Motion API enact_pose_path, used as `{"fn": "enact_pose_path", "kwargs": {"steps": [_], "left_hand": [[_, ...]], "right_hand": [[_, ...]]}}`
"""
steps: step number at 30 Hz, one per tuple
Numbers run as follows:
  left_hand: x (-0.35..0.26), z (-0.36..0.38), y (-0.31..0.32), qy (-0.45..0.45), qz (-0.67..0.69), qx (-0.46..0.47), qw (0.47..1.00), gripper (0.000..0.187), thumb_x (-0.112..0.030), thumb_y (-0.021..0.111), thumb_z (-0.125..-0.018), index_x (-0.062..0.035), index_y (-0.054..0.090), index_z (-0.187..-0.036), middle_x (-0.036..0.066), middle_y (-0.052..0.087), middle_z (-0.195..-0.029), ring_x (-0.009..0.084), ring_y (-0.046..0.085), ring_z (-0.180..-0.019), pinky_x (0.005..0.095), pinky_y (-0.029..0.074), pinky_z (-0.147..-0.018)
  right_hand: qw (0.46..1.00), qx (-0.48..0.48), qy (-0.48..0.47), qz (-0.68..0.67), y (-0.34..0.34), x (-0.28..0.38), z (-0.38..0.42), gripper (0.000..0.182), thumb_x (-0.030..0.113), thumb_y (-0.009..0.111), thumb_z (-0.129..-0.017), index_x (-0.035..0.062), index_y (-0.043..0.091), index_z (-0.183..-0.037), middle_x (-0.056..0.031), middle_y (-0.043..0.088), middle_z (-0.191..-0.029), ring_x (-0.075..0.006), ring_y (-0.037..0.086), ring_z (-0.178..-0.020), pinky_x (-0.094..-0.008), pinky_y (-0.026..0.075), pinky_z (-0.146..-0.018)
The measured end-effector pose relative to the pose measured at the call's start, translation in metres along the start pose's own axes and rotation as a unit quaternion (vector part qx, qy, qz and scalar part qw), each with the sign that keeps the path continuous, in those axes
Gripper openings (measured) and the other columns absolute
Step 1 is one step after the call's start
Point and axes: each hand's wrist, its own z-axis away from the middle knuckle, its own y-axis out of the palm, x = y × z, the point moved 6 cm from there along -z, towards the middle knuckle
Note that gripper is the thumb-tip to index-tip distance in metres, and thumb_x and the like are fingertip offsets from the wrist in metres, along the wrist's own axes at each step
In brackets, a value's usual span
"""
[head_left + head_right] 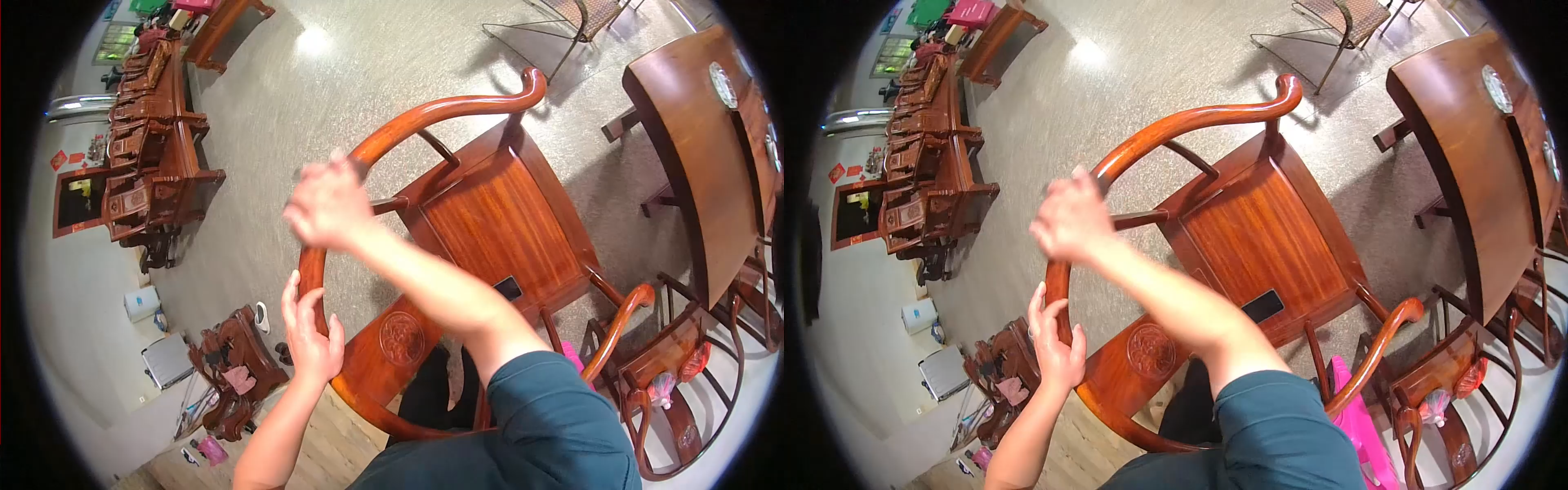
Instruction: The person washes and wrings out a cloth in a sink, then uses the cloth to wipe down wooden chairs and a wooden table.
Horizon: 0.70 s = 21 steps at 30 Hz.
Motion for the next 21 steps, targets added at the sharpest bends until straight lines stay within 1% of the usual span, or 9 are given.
{"fn": "enact_pose_path", "kwargs": {"steps": [1,2,3,5,8,10,12,15,21], "left_hand": [[0.003,0.003,0.000,-0.014,0.010,-0.016,1.000,0.051,-0.001,0.064,-0.081,-0.0018,0.052,-0.130,0.030,0.029,-0.156,0.0483,0.039,-0.141,0.0536,0.035,-0.116],[0.007,0.006,0.000,0.015,-0.030,-0.038,0.999,0.062,-0.001,0.063,-0.081,-0.0031,0.040,-0.138,0.029,0.028,-0.155,0.0475,0.039,-0.140,0.0546,0.034,-0.116],[0.010,0.008,0.000,0.010,-0.012,-0.052,0.999,0.063,-0.001,0.063,-0.081,-0.0027,0.040,-0.139,0.029,0.029,-0.155,0.0475,0.038,-0.141,0.0547,0.033,-0.117],[0.015,0.010,-0.001,-0.001,0.022,-0.078,0.997,0.065,-0.001,0.062,-0.081,-0.0019,0.038,-0.141,0.029,0.029,-0.154,0.0476,0.036,-0.142,0.0549,0.032,-0.118],[0.014,0.008,0.001,-0.025,0.057,-0.055,0.997,0.067,0.000,0.063,-0.080,-0.0015,0.040,-0.143,0.026,0.031,-0.154,0.0454,0.038,-0.141,0.0535,0.033,-0.117],[0.012,0.006,0.002,-0.024,0.055,-0.039,0.997,0.067,0.000,0.063,-0.080,-0.0018,0.041,-0.143,0.025,0.033,-0.153,0.0443,0.039,-0.141,0.0526,0.033,-0.117],[0.012,0.004,0.001,-0.011,0.020,-0.027,0.999,0.065,0.001,0.063,-0.079,-0.0020,0.043,-0.141,0.024,0.036,-0.152,0.0432,0.039,-0.141,0.0517,0.033,-0.117],[0.013,0.004,0.003,-0.016,0.033,-0.024,0.999,0.066,0.000,0.063,-0.079,-0.0036,0.044,-0.142,0.022,0.042,-0.151,0.0411,0.039,-0.142,0.0494,0.029,-0.119],[0.014,0.002,0.003,-0.007,0.028,-0.015,0.999,0.066,-0.001,0.063,-0.079,-0.0033,0.044,-0.143,0.022,0.042,-0.151,0.0406,0.040,-0.142,0.0494,0.029,-0.119]], "right_hand": [[0.997,0.072,-0.014,-0.017,0.009,0.026,0.009,0.033,0.041,0.068,-0.083,0.0101,0.076,-0.078,-0.0068,0.073,-0.089,-0.0254,0.064,-0.111,-0.0583,0.030,-0.116],[0.995,0.060,-0.030,-0.079,0.006,0.045,0.021,0.030,0.039,0.069,-0.082,0.0107,0.075,-0.075,-0.0063,0.072,-0.084,-0.0253,0.064,-0.112,-0.0568,0.034,-0.114],[0.988,0.071,-0.039,-0.129,0.004,0.054,0.034,0.026,0.038,0.070,-0.081,0.0123,0.074,-0.082,-0.0050,0.071,-0.090,-0.0256,0.063,-0.116,-0.0551,0.037,-0.113],[0.986,0.018,-0.056,-0.157,-0.008,0.049,0.046,0.026,0.038,0.073,-0.081,0.0154,0.071,-0.093,-0.0013,0.071,-0.104,-0.0237,0.060,-0.123,-0.0557,0.040,-0.111],[0.987,0.006,-0.124,-0.103,-0.020,0.017,0.034,0.033,0.041,0.074,-0.079,0.0167,0.070,-0.100,-0.0015,0.069,-0.111,-0.0255,0.060,-0.124,-0.0549,0.042,-0.110],[0.990,-0.068,-0.124,-0.022,-0.025,-0.029,0.020,0.035,0.042,0.075,-0.076,0.0160,0.070,-0.098,-0.0036,0.069,-0.109,-0.0275,0.059,-0.124,-0.0535,0.042,-0.108],[0.986,-0.131,-0.080,0.064,-0.037,-0.087,0.006,0.024,0.033,0.073,-0.080,0.0148,0.070,-0.096,-0.0042,0.070,-0.103,-0.0300,0.061,-0.119,-0.0521,0.044,-0.104],[0.967,-0.195,0.045,0.157,-0.065,-0.168,0.011,0.018,0.027,0.066,-0.095,0.0134,0.072,-0.105,-0.0050,0.070,-0.117,-0.0309,0.056,-0.126,-0.0515,0.040,-0.109],[0.917,-0.250,0.132,0.281,-0.113,-0.248,0.037,0.022,0.029,0.065,-0.097,0.0154,0.071,-0.113,-0.0032,0.069,-0.122,-0.0294,0.055,-0.128,-0.0506,0.040,-0.111]]}}
